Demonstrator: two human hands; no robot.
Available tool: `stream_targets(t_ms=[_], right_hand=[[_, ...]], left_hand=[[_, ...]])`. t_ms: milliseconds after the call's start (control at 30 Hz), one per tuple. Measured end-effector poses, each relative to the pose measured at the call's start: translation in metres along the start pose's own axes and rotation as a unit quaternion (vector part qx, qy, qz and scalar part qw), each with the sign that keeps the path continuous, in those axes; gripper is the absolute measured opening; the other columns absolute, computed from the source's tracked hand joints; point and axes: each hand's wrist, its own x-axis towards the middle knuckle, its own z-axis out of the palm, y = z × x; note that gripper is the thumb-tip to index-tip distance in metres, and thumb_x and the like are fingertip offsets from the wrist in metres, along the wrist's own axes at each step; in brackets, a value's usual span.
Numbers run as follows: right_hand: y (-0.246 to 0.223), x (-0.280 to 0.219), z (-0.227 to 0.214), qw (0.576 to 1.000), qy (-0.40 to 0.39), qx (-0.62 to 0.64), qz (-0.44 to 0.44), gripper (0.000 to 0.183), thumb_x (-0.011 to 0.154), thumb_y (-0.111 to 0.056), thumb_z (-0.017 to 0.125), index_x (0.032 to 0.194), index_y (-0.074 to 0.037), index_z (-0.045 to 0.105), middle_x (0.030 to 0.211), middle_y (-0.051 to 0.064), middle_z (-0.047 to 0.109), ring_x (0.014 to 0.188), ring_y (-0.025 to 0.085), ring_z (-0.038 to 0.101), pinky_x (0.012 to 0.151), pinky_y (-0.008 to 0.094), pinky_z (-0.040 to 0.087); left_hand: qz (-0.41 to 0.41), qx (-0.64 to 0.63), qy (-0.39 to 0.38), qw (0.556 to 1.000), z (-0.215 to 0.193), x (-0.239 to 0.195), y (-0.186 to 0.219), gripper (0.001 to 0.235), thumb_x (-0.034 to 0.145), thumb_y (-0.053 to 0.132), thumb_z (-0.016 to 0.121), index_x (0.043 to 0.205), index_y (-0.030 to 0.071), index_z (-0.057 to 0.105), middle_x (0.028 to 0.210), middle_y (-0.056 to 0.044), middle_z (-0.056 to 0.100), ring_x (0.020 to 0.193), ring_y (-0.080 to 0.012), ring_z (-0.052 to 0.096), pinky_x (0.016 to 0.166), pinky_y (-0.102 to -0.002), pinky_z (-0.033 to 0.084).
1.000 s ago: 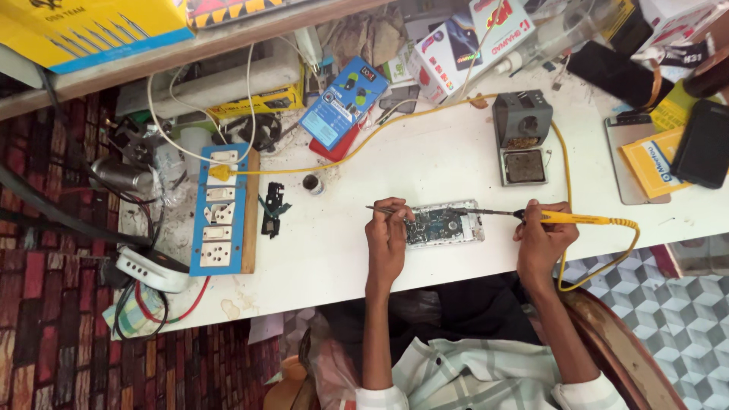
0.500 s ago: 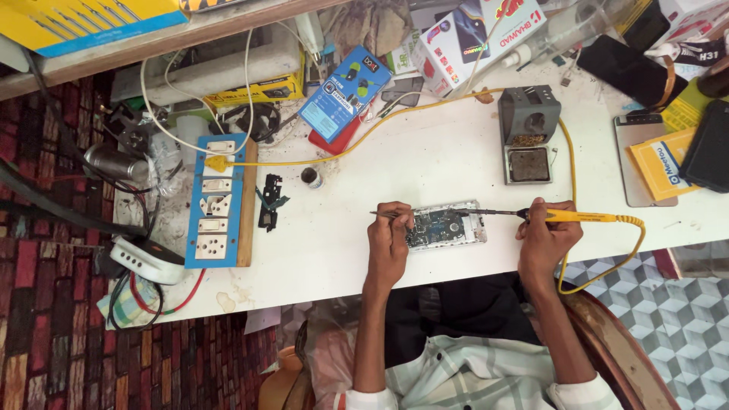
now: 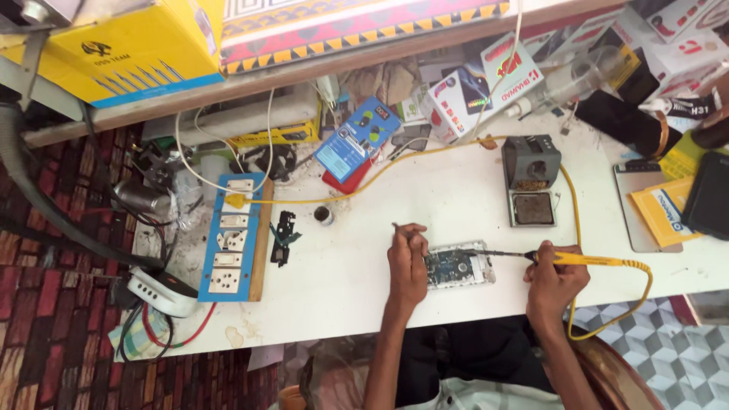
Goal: The person uses a soldering iron and tweezers to work on a small circuit board placed on a white workbench. They repeatedly apply heat to specific points on the board while holding it steady with the other hand.
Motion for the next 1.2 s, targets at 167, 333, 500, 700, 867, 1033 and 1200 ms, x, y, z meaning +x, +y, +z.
stream_targets(t_ms=[167,333,500,700,867,1033,1200], right_hand=[[0.0,-0.001,0.002,1.0,-0.018,-0.003,-0.007,0.021,0.107,-0.006,0.061,0.091,-0.002,0.049,0.071,0.004,0.051,0.05,0.008,0.045,0.046,0.027,0.042],[0.006,0.0,-0.002,1.0,-0.017,-0.001,-0.001,0.022,0.108,-0.008,0.061,0.091,-0.003,0.048,0.069,0.005,0.051,0.049,0.009,0.046,0.046,0.026,0.041],[0.004,0.0,0.0,1.0,-0.027,-0.001,0.016,0.022,0.106,-0.009,0.062,0.089,-0.002,0.048,0.069,0.004,0.052,0.049,0.009,0.047,0.046,0.025,0.042],[-0.008,-0.004,0.003,0.998,-0.034,-0.047,0.019,0.023,0.105,-0.009,0.062,0.088,0.001,0.052,0.067,0.007,0.054,0.05,0.011,0.05,0.045,0.027,0.041],[-0.007,-0.004,0.003,0.998,-0.026,-0.047,0.03,0.022,0.104,-0.01,0.062,0.088,0.002,0.053,0.064,0.007,0.053,0.048,0.011,0.049,0.044,0.027,0.039],[0.0,-0.003,0.003,0.999,-0.029,-0.029,0.009,0.025,0.103,-0.012,0.063,0.085,0.001,0.052,0.063,0.005,0.052,0.047,0.01,0.047,0.043,0.027,0.039],[0.002,0.0,0.003,0.999,-0.035,-0.033,0.026,0.025,0.102,-0.014,0.064,0.085,-0.001,0.053,0.059,0.005,0.051,0.045,0.01,0.047,0.042,0.026,0.036]], left_hand=[[0.024,-0.063,0.046,0.997,0.001,-0.02,0.004,0.022,0.111,0.014,0.037,0.114,-0.002,0.051,0.077,-0.006,0.05,0.072,-0.0135,0.045,0.066,-0.03,0.043],[-0.01,-0.045,0.092,0.995,0.002,-0.018,0.006,0.02,0.108,0.014,0.037,0.114,-0.001,0.048,0.073,-0.004,0.048,0.066,-0.0125,0.044,0.061,-0.03,0.042],[-0.034,-0.033,0.151,0.987,0.002,-0.011,0.014,0.021,0.109,0.016,0.037,0.107,-0.001,0.049,0.066,-0.003,0.044,0.061,-0.0118,0.038,0.056,-0.031,0.036],[-0.073,-0.027,0.218,0.973,0.009,0.0,0.031,0.026,0.109,0.018,0.039,0.103,-0.002,0.054,0.059,-0.002,0.038,0.053,-0.0113,0.03,0.048,-0.031,0.026],[-0.093,-0.009,0.263,0.96,0.022,0.0,0.04,0.024,0.106,0.017,0.038,0.105,0.0,0.055,0.057,-0.001,0.041,0.049,-0.0109,0.035,0.046,-0.032,0.029],[-0.078,0.04,0.281,0.956,0.02,0.0,0.045,0.023,0.105,0.016,0.039,0.106,0.001,0.056,0.057,-0.003,0.046,0.047,-0.0124,0.042,0.046,-0.033,0.033],[-0.051,0.052,0.256,0.964,0.015,0.006,0.042,0.024,0.105,0.016,0.037,0.107,0.001,0.056,0.057,-0.003,0.05,0.047,-0.0132,0.046,0.047,-0.033,0.036]])
